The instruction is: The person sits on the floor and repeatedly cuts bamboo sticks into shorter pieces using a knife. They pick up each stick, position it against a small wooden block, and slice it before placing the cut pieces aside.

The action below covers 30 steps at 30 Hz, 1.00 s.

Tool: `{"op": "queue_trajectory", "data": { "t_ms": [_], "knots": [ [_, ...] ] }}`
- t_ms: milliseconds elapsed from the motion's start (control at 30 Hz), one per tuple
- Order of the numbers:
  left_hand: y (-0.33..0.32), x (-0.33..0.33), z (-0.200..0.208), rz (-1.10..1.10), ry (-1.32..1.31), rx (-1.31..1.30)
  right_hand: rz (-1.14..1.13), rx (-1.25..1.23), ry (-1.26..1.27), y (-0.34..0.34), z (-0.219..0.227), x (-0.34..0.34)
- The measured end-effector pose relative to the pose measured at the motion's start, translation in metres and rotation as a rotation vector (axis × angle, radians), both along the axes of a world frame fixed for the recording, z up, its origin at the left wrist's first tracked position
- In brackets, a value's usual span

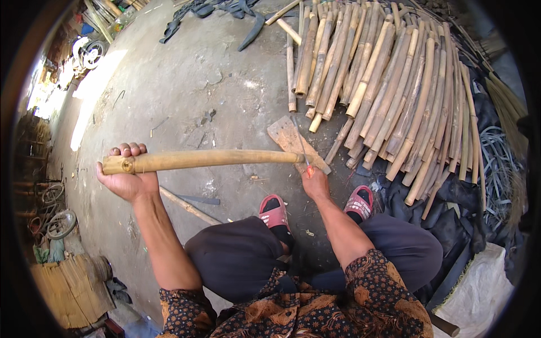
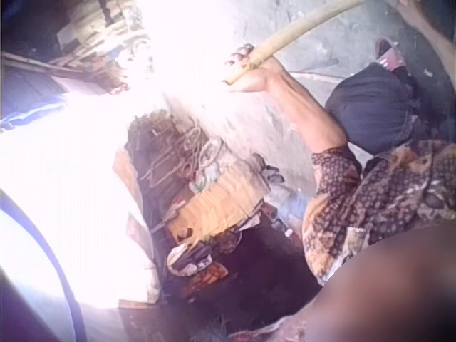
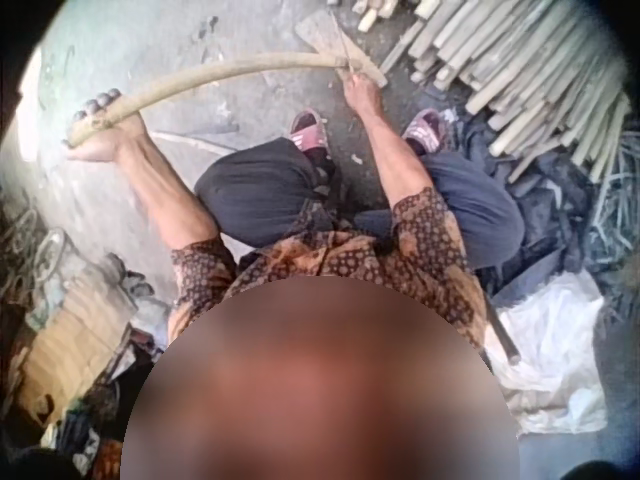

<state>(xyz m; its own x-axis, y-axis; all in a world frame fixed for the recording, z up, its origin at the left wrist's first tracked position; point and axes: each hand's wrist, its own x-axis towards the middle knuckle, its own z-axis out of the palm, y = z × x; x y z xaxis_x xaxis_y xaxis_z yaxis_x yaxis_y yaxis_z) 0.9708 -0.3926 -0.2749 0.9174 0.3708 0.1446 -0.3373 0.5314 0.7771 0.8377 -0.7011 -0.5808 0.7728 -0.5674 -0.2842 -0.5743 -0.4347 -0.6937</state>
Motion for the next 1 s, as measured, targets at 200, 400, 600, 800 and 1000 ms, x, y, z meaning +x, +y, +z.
{"op": "queue_trajectory", "data": {
  "t_ms": [200,400,600,800,1000],
  "knots": [
    [0.015,0.005,-0.007,0.082,0.118,-0.064,0.193,0.015,-0.119,0.005,0.009,-0.006],
    [0.026,0.001,-0.013,-0.028,-0.031,-0.142,0.262,-0.003,-0.098,0.013,0.007,-0.002],
    [0.013,-0.001,-0.012,0.120,-0.124,-0.038,0.011,-0.033,0.019,0.002,-0.002,-0.011],
    [0.001,-0.003,-0.004,0.192,-0.048,0.084,0.285,-0.001,-0.008,-0.001,0.001,0.002],
    [0.001,0.003,0.002,0.224,0.068,0.014,0.336,0.040,0.010,-0.014,0.000,0.013]
  ]
}}
